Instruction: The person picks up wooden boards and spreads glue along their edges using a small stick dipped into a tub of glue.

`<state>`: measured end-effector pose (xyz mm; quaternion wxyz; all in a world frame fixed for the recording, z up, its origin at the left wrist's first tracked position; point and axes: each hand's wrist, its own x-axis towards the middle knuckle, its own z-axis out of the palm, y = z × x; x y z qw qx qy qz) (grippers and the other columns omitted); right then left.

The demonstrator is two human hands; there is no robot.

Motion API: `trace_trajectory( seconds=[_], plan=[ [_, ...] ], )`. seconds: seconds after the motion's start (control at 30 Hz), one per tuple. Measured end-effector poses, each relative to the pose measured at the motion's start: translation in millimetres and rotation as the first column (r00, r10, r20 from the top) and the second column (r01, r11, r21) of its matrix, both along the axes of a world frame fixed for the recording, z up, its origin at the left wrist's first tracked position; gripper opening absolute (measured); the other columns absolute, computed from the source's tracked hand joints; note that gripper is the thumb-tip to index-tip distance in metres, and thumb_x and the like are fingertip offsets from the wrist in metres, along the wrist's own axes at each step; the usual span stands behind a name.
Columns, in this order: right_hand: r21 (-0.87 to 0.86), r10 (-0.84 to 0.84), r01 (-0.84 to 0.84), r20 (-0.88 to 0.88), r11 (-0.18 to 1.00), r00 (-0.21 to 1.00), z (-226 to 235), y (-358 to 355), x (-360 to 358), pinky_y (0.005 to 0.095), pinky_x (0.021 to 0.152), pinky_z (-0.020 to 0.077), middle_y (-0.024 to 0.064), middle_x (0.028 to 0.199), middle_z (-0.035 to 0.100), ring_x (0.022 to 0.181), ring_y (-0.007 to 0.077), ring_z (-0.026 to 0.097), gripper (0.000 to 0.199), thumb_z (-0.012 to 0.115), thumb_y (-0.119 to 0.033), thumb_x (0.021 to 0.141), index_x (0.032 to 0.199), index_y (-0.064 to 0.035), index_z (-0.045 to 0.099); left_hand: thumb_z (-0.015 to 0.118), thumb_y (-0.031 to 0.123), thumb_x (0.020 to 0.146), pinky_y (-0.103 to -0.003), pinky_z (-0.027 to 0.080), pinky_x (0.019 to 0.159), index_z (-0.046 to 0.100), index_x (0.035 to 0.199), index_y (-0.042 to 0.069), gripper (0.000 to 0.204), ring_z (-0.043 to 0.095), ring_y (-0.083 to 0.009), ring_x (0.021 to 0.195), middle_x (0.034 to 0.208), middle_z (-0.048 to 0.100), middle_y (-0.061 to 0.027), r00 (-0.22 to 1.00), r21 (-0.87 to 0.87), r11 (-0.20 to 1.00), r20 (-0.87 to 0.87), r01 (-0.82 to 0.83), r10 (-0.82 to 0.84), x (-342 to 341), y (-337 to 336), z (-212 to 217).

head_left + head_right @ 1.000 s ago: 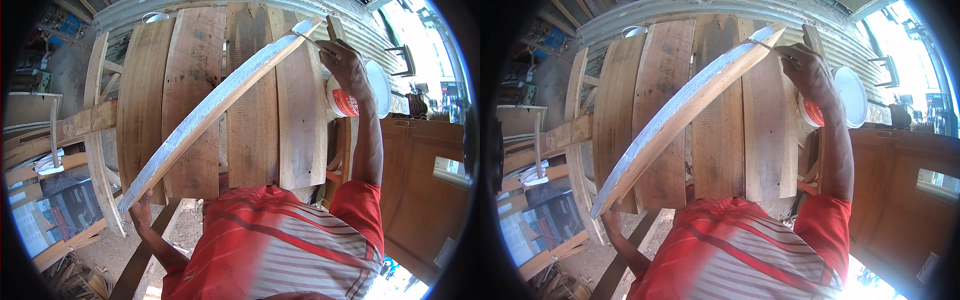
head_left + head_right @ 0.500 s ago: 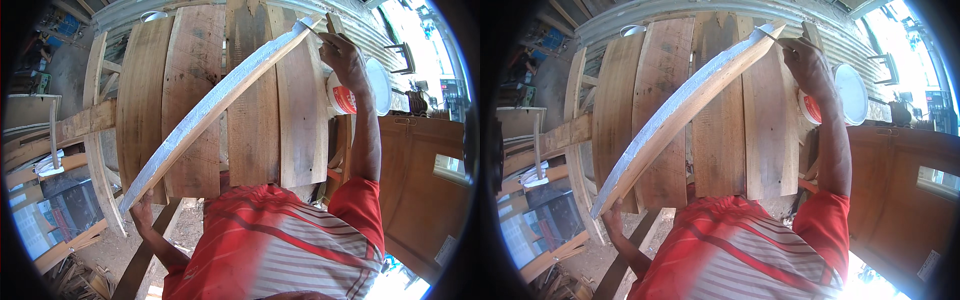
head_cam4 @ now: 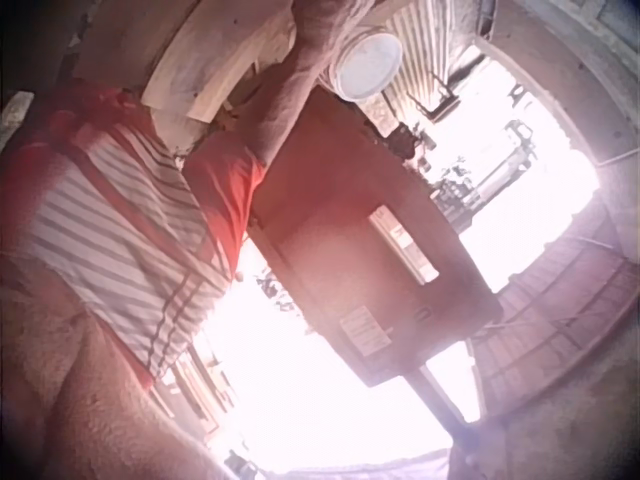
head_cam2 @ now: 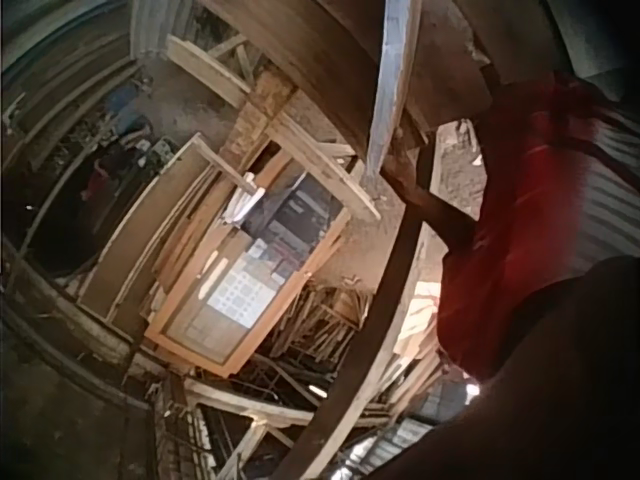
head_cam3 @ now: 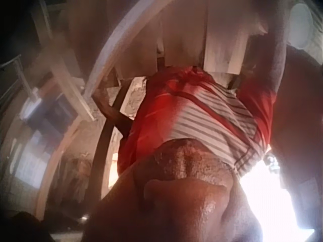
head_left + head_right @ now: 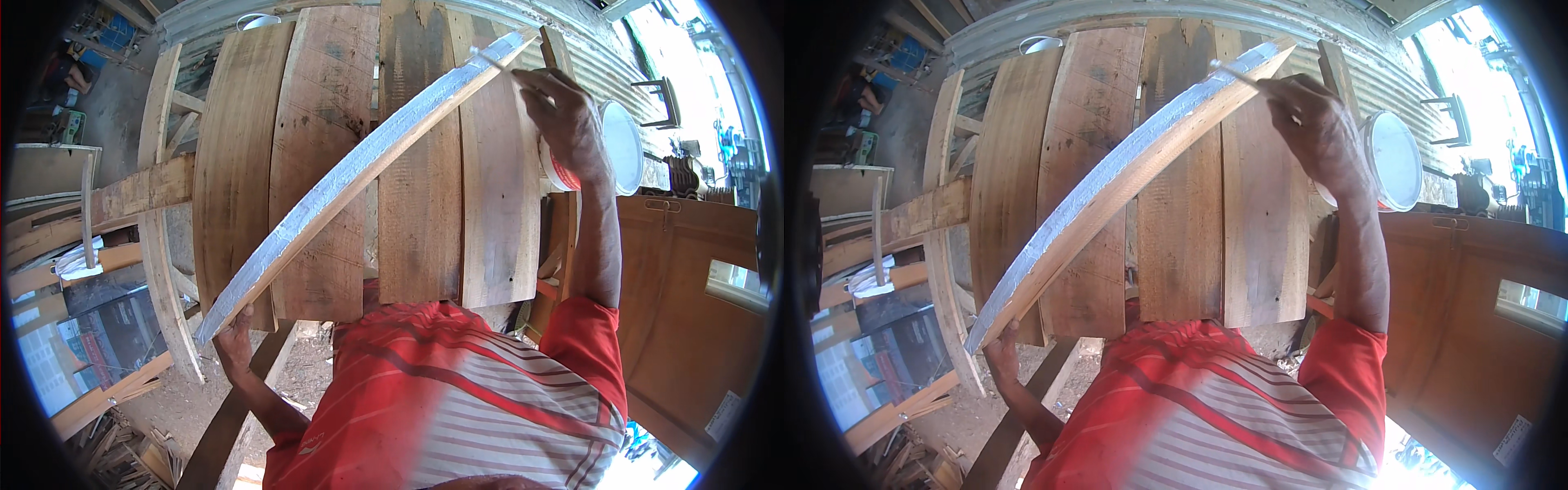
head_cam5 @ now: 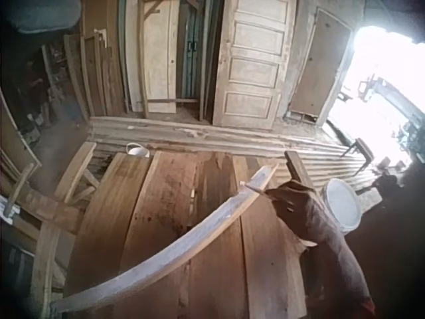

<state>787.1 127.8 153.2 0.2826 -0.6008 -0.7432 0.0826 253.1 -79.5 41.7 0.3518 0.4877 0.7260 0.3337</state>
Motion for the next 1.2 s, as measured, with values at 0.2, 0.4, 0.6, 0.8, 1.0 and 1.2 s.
trace_trajectory(
  seconds=[0.2, 0.4, 0.6, 0.8, 1.0, 1.2],
  plan=[
    [-0.028, 0.106, -0.105, 0.014, 0.994, 0.994, -2, -4, -10, 0.0406, 0.074, 0.0546, 0.0131, 0.097, 0.071, 0.082, 0.0296, 0.07, 0.025, 0.067, -0.003, 0.094, 0.119, -0.0064, 0.073, 0.077, 0.023, 0.097, -0.032, 0.048, 0.095, 0.062, 0.124, 0.001, 0.039, 0.06, -0.0166, 0.103, 0.11, 0.064, -0.0064, 0.998, -0.02, 1.0, 0.066, 0.004, -0.003, 2, 2, 4],
    [-0.046, 0.102, -0.1, 0.037, 0.994, 0.994, -5, -1, -10, 0.0408, 0.074, 0.0551, 0.0119, 0.097, 0.071, 0.083, 0.0273, 0.07, 0.027, 0.067, -0.004, 0.095, 0.12, -0.0067, 0.073, 0.076, 0.022, 0.097, -0.031, 0.049, 0.094, 0.062, 0.122, 0.001, 0.035, 0.06, -0.0146, 0.102, 0.109, 0.064, -0.0046, 0.99, -0.037, 0.999, 0.139, 0.003, 0.002, 2, 6, 3],
    [0.054, 0.018, -0.021, 0.051, 0.998, 0.999, 4, -7, -24, 0.0391, 0.075, 0.0563, 0.0093, 0.098, 0.07, 0.085, 0.0242, 0.07, 0.031, 0.066, -0.003, 0.096, 0.125, -0.0121, 0.073, 0.076, 0.023, 0.098, -0.031, 0.049, 0.093, 0.063, 0.12, 0.001, 0.034, 0.06, -0.015, 0.101, 0.107, 0.064, -0.0051, 0.995, -0.003, 1.0, 0.096, 0.013, -0.013, 4, 5, 6],
    [0.171, 0.076, -0.131, 0.299, 0.976, 0.951, -3, -16, -30, 0.0417, 0.078, 0.0586, 0.0083, 0.105, 0.068, 0.095, 0.0265, 0.069, 0.038, 0.064, -0.003, 0.095, 0.128, -0.0196, 0.071, 0.076, 0.025, 0.097, -0.035, 0.049, 0.092, 0.063, 0.119, 0.0, 0.035, 0.06, -0.0179, 0.101, 0.106, 0.065, -0.0074, 1.0, 0.02, 1.0, 0.001, 0.016, -0.016, 1, 1, -1],
    [0.175, -0.222, 0.171, 0.332, 0.969, 0.917, -21, 15, 39, 0.0423, 0.076, 0.0574, 0.0114, 0.106, 0.07, 0.088, 0.0305, 0.071, 0.032, 0.065, -0.005, 0.098, 0.127, -0.0154, 0.071, 0.076, 0.025, 0.097, -0.035, 0.048, 0.095, 0.063, 0.12, 0.0, 0.036, 0.061, -0.0184, 0.103, 0.109, 0.065, -0.0072, 0.999, 0.022, 0.999, 0.007, 0.032, -0.032, 0, 5, -1],
    [0.232, -0.113, 0.04, 0.307, 0.972, 0.945, -22, 10, 23, 0.0429, 0.074, 0.0554, 0.0111, 0.105, 0.07, 0.088, 0.0315, 0.071, 0.027, 0.066, -0.008, 0.098, 0.124, -0.0126, 0.071, 0.077, 0.03, 0.097, -0.036, 0.049, 0.097, 0.064, 0.124, -0.001, 0.043, 0.062, -0.019, 0.106, 0.113, 0.067, -0.0077, 0.997, 0.009, 1.0, 0.072, -0.023, 0.022, 0, -1, -2]
  ],
)
